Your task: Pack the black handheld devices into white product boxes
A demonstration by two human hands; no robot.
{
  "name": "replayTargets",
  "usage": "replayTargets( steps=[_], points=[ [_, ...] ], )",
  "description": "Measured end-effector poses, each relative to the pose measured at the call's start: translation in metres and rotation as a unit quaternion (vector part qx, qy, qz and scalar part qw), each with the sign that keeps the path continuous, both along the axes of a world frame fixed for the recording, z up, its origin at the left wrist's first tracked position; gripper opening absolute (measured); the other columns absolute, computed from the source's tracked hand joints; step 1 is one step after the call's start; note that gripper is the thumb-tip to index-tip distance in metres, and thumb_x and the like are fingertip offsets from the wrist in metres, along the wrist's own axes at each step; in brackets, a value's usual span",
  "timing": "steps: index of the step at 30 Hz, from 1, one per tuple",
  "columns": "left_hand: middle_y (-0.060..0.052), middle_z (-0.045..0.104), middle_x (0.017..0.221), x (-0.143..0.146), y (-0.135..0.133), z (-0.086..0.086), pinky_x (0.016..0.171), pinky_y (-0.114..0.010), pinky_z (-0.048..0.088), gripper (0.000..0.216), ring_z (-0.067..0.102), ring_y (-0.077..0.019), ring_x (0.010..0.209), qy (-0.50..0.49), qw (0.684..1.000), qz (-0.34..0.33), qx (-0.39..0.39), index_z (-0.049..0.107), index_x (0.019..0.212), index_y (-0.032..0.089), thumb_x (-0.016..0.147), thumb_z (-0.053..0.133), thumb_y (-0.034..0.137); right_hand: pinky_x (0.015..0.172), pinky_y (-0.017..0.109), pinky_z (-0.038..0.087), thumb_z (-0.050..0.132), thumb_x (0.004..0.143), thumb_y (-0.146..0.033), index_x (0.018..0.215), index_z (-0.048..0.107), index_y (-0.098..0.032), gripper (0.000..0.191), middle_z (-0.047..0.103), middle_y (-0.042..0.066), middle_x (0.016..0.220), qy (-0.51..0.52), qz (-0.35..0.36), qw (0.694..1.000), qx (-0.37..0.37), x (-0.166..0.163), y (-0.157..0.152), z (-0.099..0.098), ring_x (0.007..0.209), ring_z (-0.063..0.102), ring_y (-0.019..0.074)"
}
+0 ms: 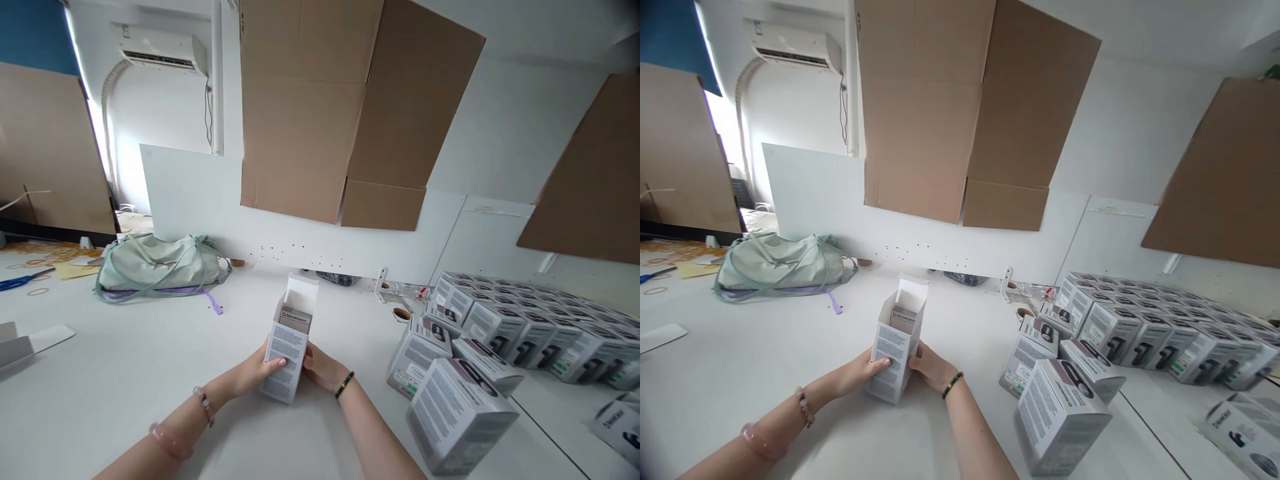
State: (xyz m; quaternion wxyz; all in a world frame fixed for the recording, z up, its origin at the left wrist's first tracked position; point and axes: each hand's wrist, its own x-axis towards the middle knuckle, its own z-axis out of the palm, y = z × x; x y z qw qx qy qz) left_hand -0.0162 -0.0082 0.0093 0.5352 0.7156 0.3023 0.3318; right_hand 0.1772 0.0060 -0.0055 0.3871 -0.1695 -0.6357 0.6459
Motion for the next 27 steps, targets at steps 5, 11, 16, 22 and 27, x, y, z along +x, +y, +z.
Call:
replayTargets(
  steps=[5, 11, 16, 22, 27],
  points=[
    [-0.017, 0.06, 0.134, 0.001, -0.001, 0.003, 0.109, -0.055, 0.037, 0.083, 0.049, -0.0385, 0.13, 0.005, 1.0, 0.011, -0.009, 0.049, 0.136, 0.02, 0.074, 0.059, 0.075, 0.104, 0.047, 0.043, 0.074, 0.054, -0.078, 0.113, 0.062, -0.03, 0.077, 0.07, 0.004, 0.116, 0.002, 0.003, 1.0, 0.003, -0.001, 0.007, -0.01, 0.117, 0.06, 0.0314],
    [-0.017, 0.065, 0.126, 0.002, 0.002, 0.002, 0.101, -0.052, 0.046, 0.081, 0.057, -0.0381, 0.121, -0.018, 0.997, 0.073, 0.019, 0.052, 0.129, 0.019, 0.07, 0.067, 0.072, 0.096, 0.047, 0.048, 0.066, 0.056, -0.085, 0.112, 0.065, -0.025, 0.082, 0.071, 0.009, 0.11, -0.014, -0.042, 0.999, 0.01, -0.001, 0.006, -0.011, 0.11, 0.063, 0.0311],
    [-0.019, 0.06, 0.129, -0.01, 0.019, -0.003, 0.103, -0.052, 0.045, 0.077, 0.054, -0.0382, 0.124, -0.025, 0.981, 0.19, 0.029, 0.048, 0.125, 0.017, 0.07, 0.072, 0.065, 0.092, 0.046, 0.051, 0.051, 0.074, -0.081, 0.105, 0.065, -0.021, 0.069, 0.07, 0.011, 0.104, -0.046, -0.221, 0.974, 0.021, 0.001, 0.019, -0.019, 0.104, 0.065, 0.0284],
    [-0.019, 0.045, 0.136, -0.022, 0.032, -0.006, 0.097, -0.05, 0.049, 0.097, 0.053, -0.0349, 0.123, -0.033, 0.958, 0.285, 0.02, 0.014, 0.146, 0.024, 0.075, 0.07, 0.058, 0.108, 0.052, 0.034, 0.066, 0.075, -0.033, 0.102, 0.062, -0.02, 0.031, 0.056, 0.015, 0.124, -0.127, -0.487, 0.858, 0.101, 0.016, 0.051, -0.015, 0.127, 0.045, 0.0336],
    [-0.015, 0.048, 0.132, -0.018, 0.027, -0.007, 0.094, -0.047, 0.052, 0.095, 0.062, -0.0291, 0.109, -0.051, 0.961, 0.269, 0.031, 0.02, 0.143, 0.026, 0.07, 0.076, 0.05, 0.113, 0.057, 0.024, 0.065, 0.05, 0.003, 0.1, 0.067, -0.022, 0.056, 0.056, 0.011, 0.124, -0.197, -0.509, 0.823, 0.159, 0.02, 0.074, 0.002, 0.133, 0.039, 0.0383]
  ],
)
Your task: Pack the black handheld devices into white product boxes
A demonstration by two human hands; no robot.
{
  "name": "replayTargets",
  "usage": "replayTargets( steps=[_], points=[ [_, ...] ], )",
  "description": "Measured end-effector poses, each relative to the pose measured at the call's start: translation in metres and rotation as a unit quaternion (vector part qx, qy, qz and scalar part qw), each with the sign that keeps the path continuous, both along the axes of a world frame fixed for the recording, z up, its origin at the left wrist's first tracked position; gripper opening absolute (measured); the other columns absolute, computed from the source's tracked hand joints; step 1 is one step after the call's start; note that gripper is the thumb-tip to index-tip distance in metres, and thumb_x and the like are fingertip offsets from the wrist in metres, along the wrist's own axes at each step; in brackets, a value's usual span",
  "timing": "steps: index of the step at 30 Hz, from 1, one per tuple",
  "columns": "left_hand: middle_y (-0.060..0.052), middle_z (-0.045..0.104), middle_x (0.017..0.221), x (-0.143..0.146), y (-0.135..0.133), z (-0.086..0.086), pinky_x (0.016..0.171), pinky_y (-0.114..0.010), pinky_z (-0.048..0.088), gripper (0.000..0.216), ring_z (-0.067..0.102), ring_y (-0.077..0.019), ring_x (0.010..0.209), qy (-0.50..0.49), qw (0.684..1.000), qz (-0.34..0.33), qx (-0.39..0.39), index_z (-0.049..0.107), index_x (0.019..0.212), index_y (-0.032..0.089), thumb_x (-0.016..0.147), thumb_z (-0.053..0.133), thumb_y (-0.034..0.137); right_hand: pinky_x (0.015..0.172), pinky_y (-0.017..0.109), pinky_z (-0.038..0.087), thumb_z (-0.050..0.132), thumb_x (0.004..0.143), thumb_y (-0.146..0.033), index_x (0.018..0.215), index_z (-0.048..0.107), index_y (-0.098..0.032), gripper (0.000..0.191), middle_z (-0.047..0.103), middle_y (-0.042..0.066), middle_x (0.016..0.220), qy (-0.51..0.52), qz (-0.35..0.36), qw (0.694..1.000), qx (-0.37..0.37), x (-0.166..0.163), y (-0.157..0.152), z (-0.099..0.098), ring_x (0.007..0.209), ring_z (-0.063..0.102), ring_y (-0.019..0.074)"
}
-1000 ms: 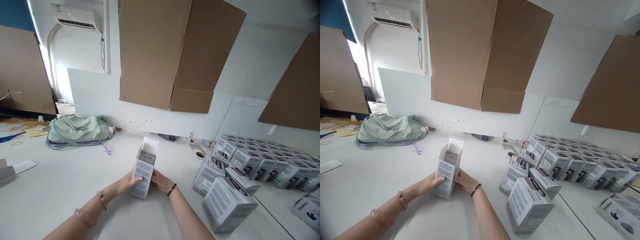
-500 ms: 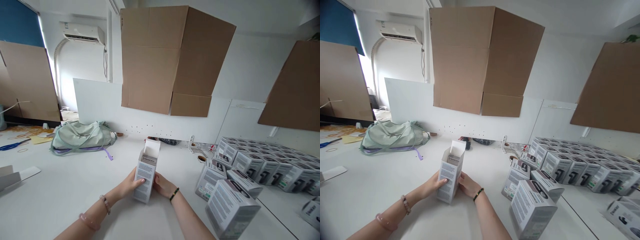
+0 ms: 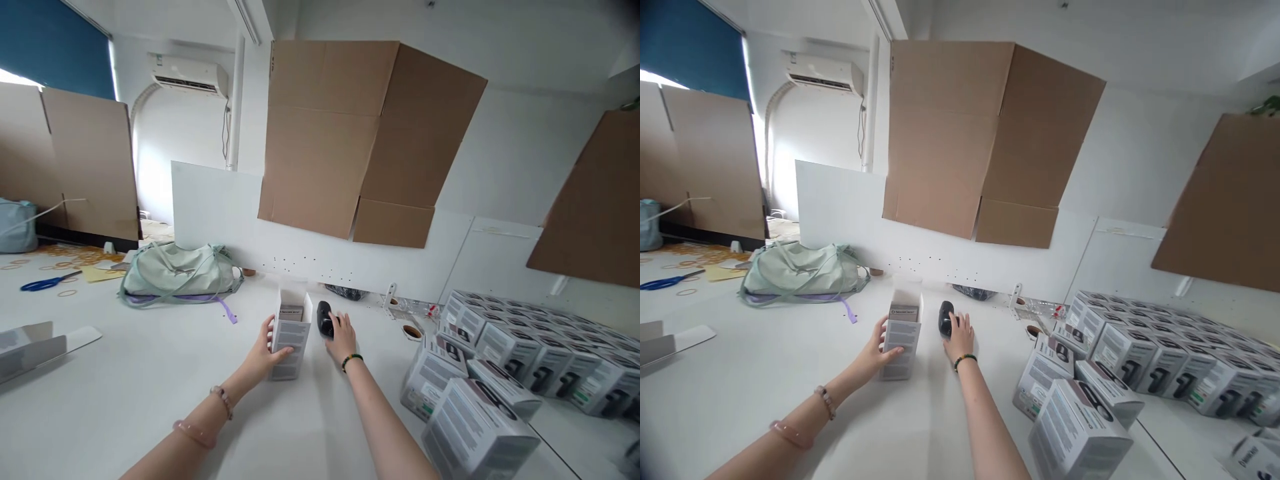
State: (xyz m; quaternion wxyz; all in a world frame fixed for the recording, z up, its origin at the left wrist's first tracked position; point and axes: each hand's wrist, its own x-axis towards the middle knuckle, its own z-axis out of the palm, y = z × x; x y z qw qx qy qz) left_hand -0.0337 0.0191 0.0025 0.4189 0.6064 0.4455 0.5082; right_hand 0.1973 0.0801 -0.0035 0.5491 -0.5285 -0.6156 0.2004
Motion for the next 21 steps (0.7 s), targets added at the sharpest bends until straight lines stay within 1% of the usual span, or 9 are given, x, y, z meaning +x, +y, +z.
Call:
replayTargets(
  steps=[3, 5, 7, 9, 11, 12, 15, 18, 21],
  points=[
    [-0.015, 0.043, 0.137, 0.0, -0.001, 0.0, 0.093, -0.046, 0.053, 0.09, 0.06, -0.0294, 0.111, -0.006, 1.0, 0.002, 0.01, 0.025, 0.139, 0.027, 0.07, 0.078, 0.046, 0.1, 0.053, 0.042, 0.067, 0.052, -0.002, 0.089, 0.067, -0.021, 0.042, 0.062, 0.006, 0.099, -0.022, 0.014, 1.0, 0.014, -0.001, 0.005, 0.011, 0.105, 0.06, 0.0323],
    [-0.014, 0.043, 0.136, 0.0, 0.0, -0.001, 0.092, -0.047, 0.053, 0.089, 0.06, -0.0294, 0.11, -0.007, 1.0, 0.001, 0.012, 0.024, 0.14, 0.028, 0.07, 0.077, 0.045, 0.094, 0.049, 0.048, 0.069, 0.059, -0.012, 0.093, 0.066, -0.021, 0.035, 0.06, 0.005, 0.094, -0.021, 0.012, 0.999, 0.049, -0.001, 0.002, 0.024, 0.096, 0.061, 0.0286],
    [-0.013, 0.044, 0.133, 0.0, 0.0, -0.003, 0.09, -0.045, 0.054, 0.093, 0.06, -0.0287, 0.108, -0.007, 1.0, -0.004, 0.013, 0.02, 0.143, 0.029, 0.071, 0.077, 0.044, 0.094, 0.048, 0.047, 0.065, 0.07, -0.027, 0.106, 0.061, -0.021, 0.037, 0.058, 0.008, 0.103, -0.003, -0.014, 0.994, 0.105, -0.002, -0.006, 0.044, 0.101, 0.058, 0.0292],
    [-0.013, 0.044, 0.131, 0.002, -0.002, -0.004, 0.088, -0.044, 0.054, 0.099, 0.06, -0.0277, 0.108, -0.007, 1.0, -0.018, 0.015, 0.013, 0.147, 0.029, 0.073, 0.076, 0.043, 0.089, 0.048, 0.048, 0.049, 0.085, -0.04, 0.122, 0.047, -0.02, 0.042, 0.052, 0.013, 0.117, 0.024, -0.047, 0.985, 0.166, -0.003, -0.021, 0.071, 0.106, 0.055, 0.0291],
    [-0.014, 0.043, 0.132, 0.005, -0.005, -0.005, 0.089, -0.043, 0.053, 0.104, 0.059, -0.0271, 0.109, -0.006, 0.999, -0.042, 0.017, 0.004, 0.151, 0.03, 0.075, 0.075, 0.042, 0.078, 0.043, 0.051, 0.029, 0.094, -0.043, 0.131, 0.033, -0.02, 0.043, 0.046, 0.015, 0.123, 0.041, -0.06, 0.973, 0.217, -0.005, -0.039, 0.098, 0.1, 0.056, 0.0266],
    [-0.014, 0.042, 0.133, 0.007, -0.007, -0.005, 0.09, -0.043, 0.053, 0.105, 0.058, -0.0268, 0.109, -0.003, 0.998, -0.055, 0.02, 0.001, 0.151, 0.03, 0.077, 0.074, 0.041, 0.074, 0.04, 0.051, 0.024, 0.096, -0.043, 0.131, 0.03, -0.021, 0.042, 0.045, 0.015, 0.124, 0.04, -0.055, 0.969, 0.236, -0.008, -0.048, 0.111, 0.097, 0.057, 0.0254],
    [-0.014, 0.042, 0.133, 0.012, -0.012, -0.004, 0.091, -0.043, 0.051, 0.106, 0.057, -0.0266, 0.109, 0.008, 0.996, -0.077, 0.034, 0.0, 0.152, 0.03, 0.077, 0.075, 0.041, 0.08, 0.039, 0.049, 0.033, 0.094, -0.045, 0.123, 0.041, -0.023, 0.037, 0.052, 0.01, 0.119, -0.01, -0.006, 0.966, 0.259, -0.02, -0.073, 0.137, 0.099, 0.057, 0.0245],
    [-0.014, 0.046, 0.131, 0.015, -0.017, -0.004, 0.091, -0.045, 0.051, 0.109, 0.059, -0.0275, 0.106, 0.012, 0.994, -0.1, 0.037, 0.003, 0.153, 0.029, 0.074, 0.077, 0.042, 0.083, 0.041, 0.048, 0.051, 0.088, -0.042, 0.107, 0.057, -0.023, 0.027, 0.063, 0.006, 0.099, -0.097, 0.062, 0.969, 0.218, -0.037, -0.089, 0.139, 0.091, 0.059, 0.0244],
    [-0.017, 0.045, 0.137, 0.018, -0.022, -0.005, 0.098, -0.048, 0.047, 0.106, 0.056, -0.0313, 0.115, -0.004, 0.99, -0.126, 0.064, 0.002, 0.153, 0.027, 0.077, 0.074, 0.045, 0.085, 0.048, 0.046, 0.066, 0.079, -0.035, 0.091, 0.066, -0.022, 0.017, 0.066, 0.005, 0.085, -0.169, 0.099, 0.967, 0.165, -0.047, -0.097, 0.125, 0.09, 0.057, 0.0282]
  ],
)
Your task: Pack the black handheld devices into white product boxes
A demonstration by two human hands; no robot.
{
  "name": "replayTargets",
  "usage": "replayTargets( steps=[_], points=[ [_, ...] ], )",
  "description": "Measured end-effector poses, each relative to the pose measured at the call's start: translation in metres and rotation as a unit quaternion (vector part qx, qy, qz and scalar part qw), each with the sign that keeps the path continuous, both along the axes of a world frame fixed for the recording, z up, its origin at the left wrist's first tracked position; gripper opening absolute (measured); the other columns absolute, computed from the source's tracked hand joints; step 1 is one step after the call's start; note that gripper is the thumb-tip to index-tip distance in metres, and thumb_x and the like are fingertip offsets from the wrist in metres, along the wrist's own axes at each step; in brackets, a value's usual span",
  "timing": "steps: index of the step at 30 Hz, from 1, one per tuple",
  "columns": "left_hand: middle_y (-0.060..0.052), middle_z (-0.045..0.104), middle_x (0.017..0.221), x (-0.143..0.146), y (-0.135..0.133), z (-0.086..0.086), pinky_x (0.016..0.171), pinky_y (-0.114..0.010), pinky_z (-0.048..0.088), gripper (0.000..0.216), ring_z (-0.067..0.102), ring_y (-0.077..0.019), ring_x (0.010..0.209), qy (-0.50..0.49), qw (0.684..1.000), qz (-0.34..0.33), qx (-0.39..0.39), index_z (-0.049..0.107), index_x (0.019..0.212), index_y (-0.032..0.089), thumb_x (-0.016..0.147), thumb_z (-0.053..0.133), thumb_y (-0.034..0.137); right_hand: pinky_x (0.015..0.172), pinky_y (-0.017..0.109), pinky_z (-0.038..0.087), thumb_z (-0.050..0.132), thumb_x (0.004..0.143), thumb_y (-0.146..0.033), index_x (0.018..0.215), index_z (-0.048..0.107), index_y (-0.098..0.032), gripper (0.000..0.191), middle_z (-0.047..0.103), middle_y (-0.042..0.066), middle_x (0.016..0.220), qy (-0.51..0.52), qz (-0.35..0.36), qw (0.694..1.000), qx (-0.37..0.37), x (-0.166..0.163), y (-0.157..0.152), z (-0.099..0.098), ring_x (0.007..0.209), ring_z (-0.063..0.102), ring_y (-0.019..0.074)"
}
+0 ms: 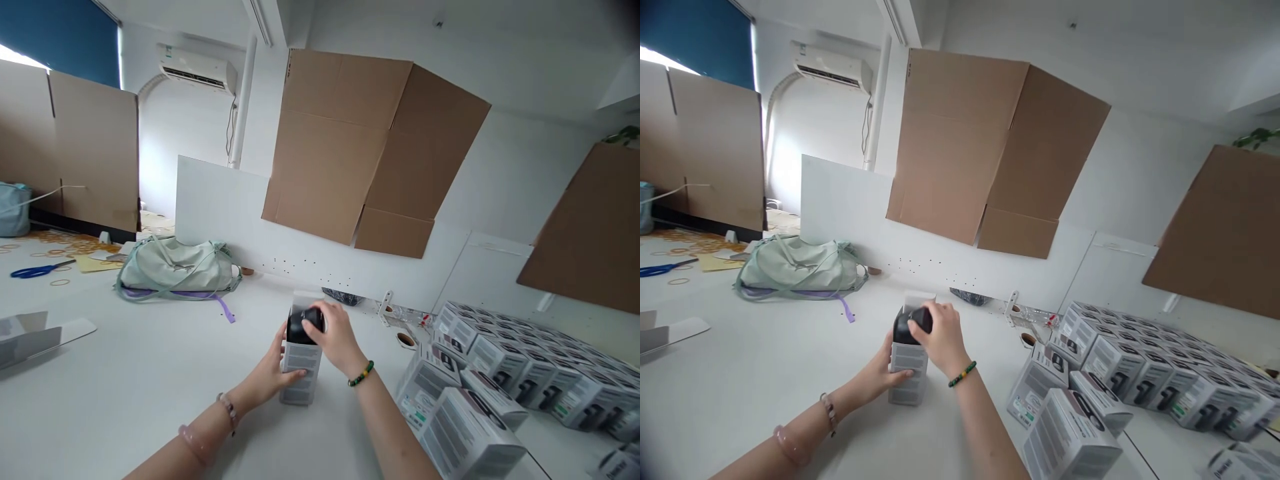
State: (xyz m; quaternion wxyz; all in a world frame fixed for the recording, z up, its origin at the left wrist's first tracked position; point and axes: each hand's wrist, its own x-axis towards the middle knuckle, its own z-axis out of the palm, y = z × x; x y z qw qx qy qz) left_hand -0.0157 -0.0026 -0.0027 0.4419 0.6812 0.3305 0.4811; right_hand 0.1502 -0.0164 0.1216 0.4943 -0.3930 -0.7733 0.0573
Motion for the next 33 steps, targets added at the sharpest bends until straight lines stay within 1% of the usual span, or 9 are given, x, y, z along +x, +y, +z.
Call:
replayTargets(
  steps=[3, 6, 9, 13, 16, 21, 23, 29, 33],
  points=[
    [-0.016, 0.026, 0.153, 0.002, -0.005, 0.001, 0.108, -0.05, 0.039, 0.092, 0.039, -0.0354, 0.135, 0.003, 0.997, 0.034, 0.064, 0.011, 0.152, 0.03, 0.083, 0.068, 0.046, 0.091, 0.049, 0.046, 0.072, 0.078, -0.036, 0.085, 0.07, -0.023, 0.015, 0.068, 0.007, 0.09, -0.049, 0.023, 0.998, -0.027, 0.005, -0.004, -0.015, 0.099, 0.055, 0.0305],
    [-0.012, 0.019, 0.153, 0.002, -0.01, 0.008, 0.113, -0.051, 0.034, 0.073, 0.028, -0.0365, 0.142, 0.033, 0.988, 0.07, 0.134, 0.029, 0.147, 0.032, 0.085, 0.066, 0.045, 0.1, 0.044, 0.045, 0.058, 0.09, -0.046, 0.106, 0.069, -0.027, 0.027, 0.064, 0.007, 0.115, 0.007, 0.1, 0.993, -0.062, 0.019, -0.005, -0.026, 0.113, 0.055, 0.0265],
    [-0.012, 0.027, 0.145, 0.003, -0.015, 0.018, 0.109, -0.049, 0.04, 0.05, 0.042, -0.0346, 0.132, 0.056, 0.984, 0.052, 0.163, 0.05, 0.128, 0.029, 0.084, 0.067, 0.044, 0.101, 0.039, 0.046, 0.045, 0.095, -0.053, 0.14, 0.04, -0.032, 0.049, 0.043, 0.009, 0.145, 0.152, 0.129, 0.974, -0.111, 0.031, -0.002, -0.037, 0.115, 0.057, 0.021],
    [-0.011, 0.033, 0.14, 0.003, -0.022, 0.029, 0.108, -0.045, 0.041, 0.029, 0.044, -0.0327, 0.129, 0.049, 0.983, 0.047, 0.17, 0.058, 0.104, 0.024, 0.086, 0.063, 0.045, 0.1, 0.039, 0.049, 0.063, 0.084, -0.057, 0.152, 0.006, -0.034, 0.092, 0.027, 0.013, 0.158, 0.228, 0.182, 0.925, -0.244, 0.027, 0.0, -0.046, 0.115, 0.061, 0.021],
    [-0.011, 0.035, 0.139, 0.005, -0.025, 0.032, 0.108, -0.044, 0.041, 0.027, 0.042, -0.0329, 0.131, 0.032, 0.983, 0.06, 0.17, 0.059, 0.098, 0.023, 0.085, 0.065, 0.046, 0.105, 0.045, 0.045, 0.069, 0.081, -0.055, 0.149, 0.025, -0.032, 0.084, 0.05, 0.011, 0.145, 0.167, 0.221, 0.926, -0.257, 0.021, -0.004, -0.045, 0.123, 0.057, 0.0245],
    [-0.009, 0.04, 0.141, 0.009, -0.029, 0.034, 0.104, -0.046, 0.044, 0.048, 0.052, -0.0279, 0.124, -0.066, 0.987, 0.04, 0.138, 0.041, 0.118, 0.03, 0.083, 0.071, 0.041, 0.11, 0.046, 0.04, 0.071, 0.079, -0.056, 0.112, 0.066, -0.028, 0.044, 0.067, 0.008, 0.124, 0.135, 0.223, 0.958, -0.119, 0.024, -0.016, -0.045, 0.13, 0.051, 0.0272],
    [-0.009, 0.042, 0.14, 0.009, -0.03, 0.035, 0.103, -0.046, 0.045, 0.057, 0.055, -0.0266, 0.121, -0.078, 0.988, 0.025, 0.129, 0.035, 0.125, 0.033, 0.082, 0.072, 0.039, 0.107, 0.045, 0.043, 0.069, 0.083, -0.05, 0.105, 0.071, -0.029, 0.03, 0.07, 0.007, 0.112, 0.132, 0.219, 0.962, -0.1, 0.026, -0.02, -0.046, 0.122, 0.057, 0.0258],
    [-0.011, 0.044, 0.14, 0.008, -0.029, 0.033, 0.101, -0.046, 0.044, 0.034, 0.042, -0.0327, 0.133, 0.004, 0.988, 0.051, 0.145, 0.057, 0.117, 0.029, 0.087, 0.064, 0.043, 0.083, 0.034, 0.056, 0.062, 0.091, -0.041, 0.099, 0.077, -0.033, 0.019, 0.066, 0.007, 0.113, 0.071, 0.206, 0.97, -0.112, 0.033, -0.024, -0.041, 0.123, 0.055, 0.0244],
    [-0.012, 0.043, 0.14, 0.008, -0.027, 0.03, 0.103, -0.047, 0.042, 0.029, 0.045, -0.0315, 0.131, -0.022, 0.989, 0.055, 0.132, 0.057, 0.108, 0.026, 0.087, 0.063, 0.045, 0.101, 0.044, 0.05, 0.059, 0.09, -0.053, 0.103, 0.076, -0.036, 0.027, 0.064, 0.007, 0.124, 0.035, 0.199, 0.972, -0.12, 0.034, -0.027, -0.05, 0.135, 0.044, 0.0264]
  ],
)
